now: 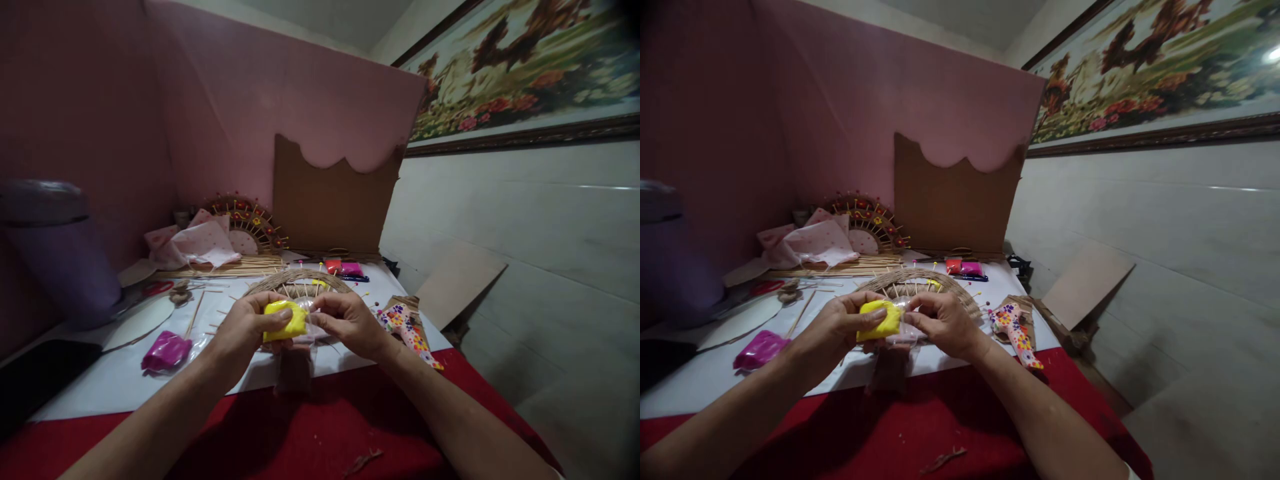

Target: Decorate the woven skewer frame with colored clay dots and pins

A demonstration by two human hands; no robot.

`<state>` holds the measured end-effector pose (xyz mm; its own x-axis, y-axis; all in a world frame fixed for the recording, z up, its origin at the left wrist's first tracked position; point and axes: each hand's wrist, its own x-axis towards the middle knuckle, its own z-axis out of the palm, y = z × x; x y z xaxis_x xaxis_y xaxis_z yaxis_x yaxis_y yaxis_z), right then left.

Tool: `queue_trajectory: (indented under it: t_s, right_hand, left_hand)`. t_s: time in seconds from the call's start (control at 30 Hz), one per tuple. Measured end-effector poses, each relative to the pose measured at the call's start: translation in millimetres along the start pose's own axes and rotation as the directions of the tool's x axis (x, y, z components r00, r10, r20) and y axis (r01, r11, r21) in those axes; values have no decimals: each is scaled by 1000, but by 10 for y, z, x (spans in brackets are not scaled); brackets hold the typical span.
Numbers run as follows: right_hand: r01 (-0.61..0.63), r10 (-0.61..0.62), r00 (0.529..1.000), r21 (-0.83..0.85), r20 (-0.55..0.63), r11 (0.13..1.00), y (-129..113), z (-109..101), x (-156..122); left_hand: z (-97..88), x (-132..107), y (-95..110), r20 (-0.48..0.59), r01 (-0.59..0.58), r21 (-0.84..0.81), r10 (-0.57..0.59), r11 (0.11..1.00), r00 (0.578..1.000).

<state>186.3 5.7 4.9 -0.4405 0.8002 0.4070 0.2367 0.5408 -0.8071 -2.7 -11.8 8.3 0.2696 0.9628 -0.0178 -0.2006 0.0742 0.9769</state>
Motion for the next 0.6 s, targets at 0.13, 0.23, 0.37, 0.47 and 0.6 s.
queue_trajectory:
  t_s: [0.13, 0.23, 0.37, 0.47, 0.6]
  right_hand:
    - [-102, 97, 995, 261, 33, 960, -9, 35, 19]
    - [-125, 129, 992, 371, 13, 920, 1, 47, 41]
    - [-101, 125, 991, 358, -44, 928, 47, 50, 51]
    - [-90, 118, 990, 299, -78, 950, 66, 56, 42]
    - [-158, 174, 984, 322, -23, 934, 35, 62, 32]
  left_hand:
    - [13, -5, 17, 10, -20, -22, 20, 1000, 1000]
    - [23, 2, 21, -17, -19, -48, 18, 999, 1000]
    - [15, 18, 3, -68, -4, -75, -1, 997, 998]
    - [7, 23, -9, -76, -5, -87, -1, 996, 997]
    - [11, 11, -11, -41, 1, -64, -4, 998, 999]
